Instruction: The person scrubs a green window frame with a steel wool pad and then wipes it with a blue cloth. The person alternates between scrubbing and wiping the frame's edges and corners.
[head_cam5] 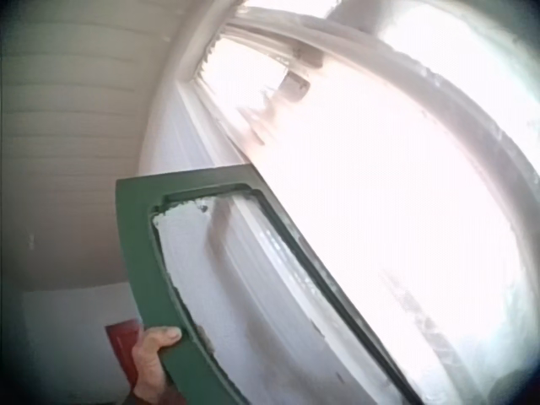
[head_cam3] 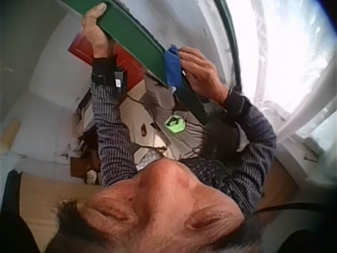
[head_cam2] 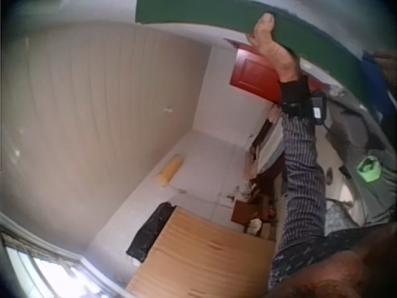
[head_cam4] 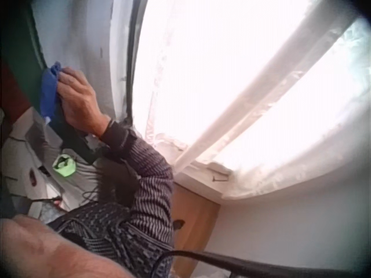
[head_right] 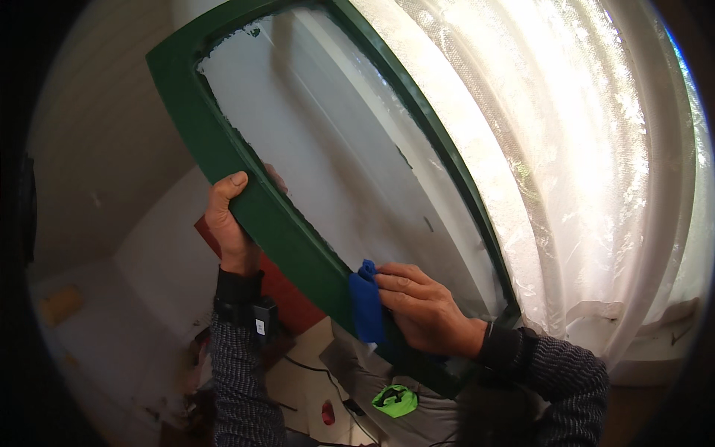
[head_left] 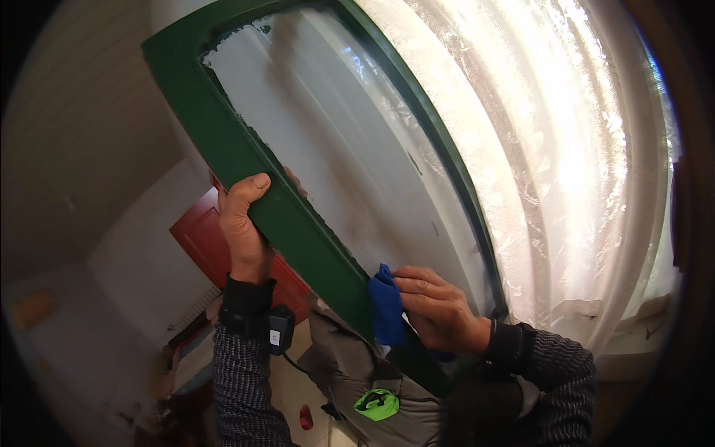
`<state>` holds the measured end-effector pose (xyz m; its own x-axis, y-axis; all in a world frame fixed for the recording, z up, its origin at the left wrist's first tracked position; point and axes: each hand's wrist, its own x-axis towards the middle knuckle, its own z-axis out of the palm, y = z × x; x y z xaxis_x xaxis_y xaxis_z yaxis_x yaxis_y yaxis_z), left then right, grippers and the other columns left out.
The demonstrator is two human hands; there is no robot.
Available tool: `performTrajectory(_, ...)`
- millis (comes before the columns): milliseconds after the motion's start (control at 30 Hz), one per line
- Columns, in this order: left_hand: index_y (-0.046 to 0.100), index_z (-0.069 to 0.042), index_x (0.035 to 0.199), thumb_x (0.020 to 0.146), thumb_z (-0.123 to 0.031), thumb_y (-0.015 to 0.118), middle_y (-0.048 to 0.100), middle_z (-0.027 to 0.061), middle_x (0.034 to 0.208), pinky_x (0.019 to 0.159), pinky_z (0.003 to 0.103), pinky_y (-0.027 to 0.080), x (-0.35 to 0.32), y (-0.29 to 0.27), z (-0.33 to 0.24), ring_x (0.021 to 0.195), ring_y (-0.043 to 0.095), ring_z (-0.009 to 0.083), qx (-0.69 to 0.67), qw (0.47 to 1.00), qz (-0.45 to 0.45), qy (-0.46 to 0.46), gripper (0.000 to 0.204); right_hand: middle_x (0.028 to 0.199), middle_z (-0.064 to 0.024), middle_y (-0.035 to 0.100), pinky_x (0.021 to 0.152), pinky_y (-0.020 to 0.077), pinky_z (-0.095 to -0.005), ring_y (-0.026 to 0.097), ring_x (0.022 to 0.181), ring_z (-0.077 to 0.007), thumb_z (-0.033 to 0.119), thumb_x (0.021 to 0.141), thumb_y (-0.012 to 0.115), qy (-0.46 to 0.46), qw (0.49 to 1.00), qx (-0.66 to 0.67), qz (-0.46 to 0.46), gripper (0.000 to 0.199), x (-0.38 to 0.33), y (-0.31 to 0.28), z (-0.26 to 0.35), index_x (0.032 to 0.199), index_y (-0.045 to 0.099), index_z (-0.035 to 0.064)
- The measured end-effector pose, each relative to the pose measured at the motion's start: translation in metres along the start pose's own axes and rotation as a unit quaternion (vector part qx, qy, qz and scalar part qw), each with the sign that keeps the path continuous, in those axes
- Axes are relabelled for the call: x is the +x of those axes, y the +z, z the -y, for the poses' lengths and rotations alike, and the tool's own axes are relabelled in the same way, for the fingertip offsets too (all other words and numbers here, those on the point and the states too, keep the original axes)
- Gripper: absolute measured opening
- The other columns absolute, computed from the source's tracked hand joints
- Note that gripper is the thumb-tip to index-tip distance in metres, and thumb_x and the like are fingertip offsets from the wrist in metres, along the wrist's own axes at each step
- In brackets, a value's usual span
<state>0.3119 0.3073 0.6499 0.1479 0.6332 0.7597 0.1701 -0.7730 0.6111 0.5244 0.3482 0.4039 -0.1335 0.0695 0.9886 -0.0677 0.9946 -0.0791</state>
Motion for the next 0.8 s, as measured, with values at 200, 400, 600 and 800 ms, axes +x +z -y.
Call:
performTrajectory(200,0.066,0.006,0.116,0.096,-0.031,0.061,0.07,0.0171,0.097,0.074,0.042,0.062,0.001,-0.006,0.007,0.086,0.072,0.0293,-0.013,0.999,-0.037,0.02,0.042,0.131,-0.0279,0.07,0.103,0.0586,-0.0516,0.07,0.121,-0.0467,-0.015,0.086,0.066,0.02,0.999,0.035,-0.014,0.043,0.046,-0.002,0.013,0.127,0.068,-0.0029)
performTrajectory(400,0.067,0.007,0.118,0.095,-0.03,0.063,0.071,0.0172,0.098,0.08,0.04,0.061,0.003,-0.013,0.012,0.087,0.072,0.0296,-0.004,0.999,-0.042,0.025,0.044,0.126,-0.0268,0.068,0.096,0.0533,-0.0494,0.069,0.106,-0.0424,-0.013,0.087,0.064,-0.115,0.97,-0.097,-0.191,0.039,0.131,-0.01,0.002,0.124,0.067,-0.0038)
performTrajectory(600,0.069,0.006,0.118,0.095,-0.028,0.064,0.074,0.0183,0.101,0.082,0.038,0.061,0.001,-0.011,0.01,0.088,0.073,0.028,0.01,0.996,-0.09,0.022,0.041,0.104,-0.0239,0.065,0.082,0.0503,-0.0442,0.065,0.091,-0.0354,0.016,0.089,0.073,0.105,0.978,-0.119,-0.137,0.024,0.215,-0.004,-0.016,0.097,0.071,-0.0061)
performTrajectory(800,0.071,0.006,0.118,0.093,-0.024,0.064,0.075,0.0167,0.095,0.077,0.037,0.062,0.002,-0.003,0.007,0.08,0.074,0.0264,0.014,0.997,-0.053,0.062,0.04,0.087,-0.0229,0.065,0.072,0.0502,-0.0456,0.064,0.082,-0.0342,0.031,0.082,0.08,0.071,0.978,-0.163,-0.107,0.04,0.231,-0.01,-0.008,0.087,0.068,-0.0071)
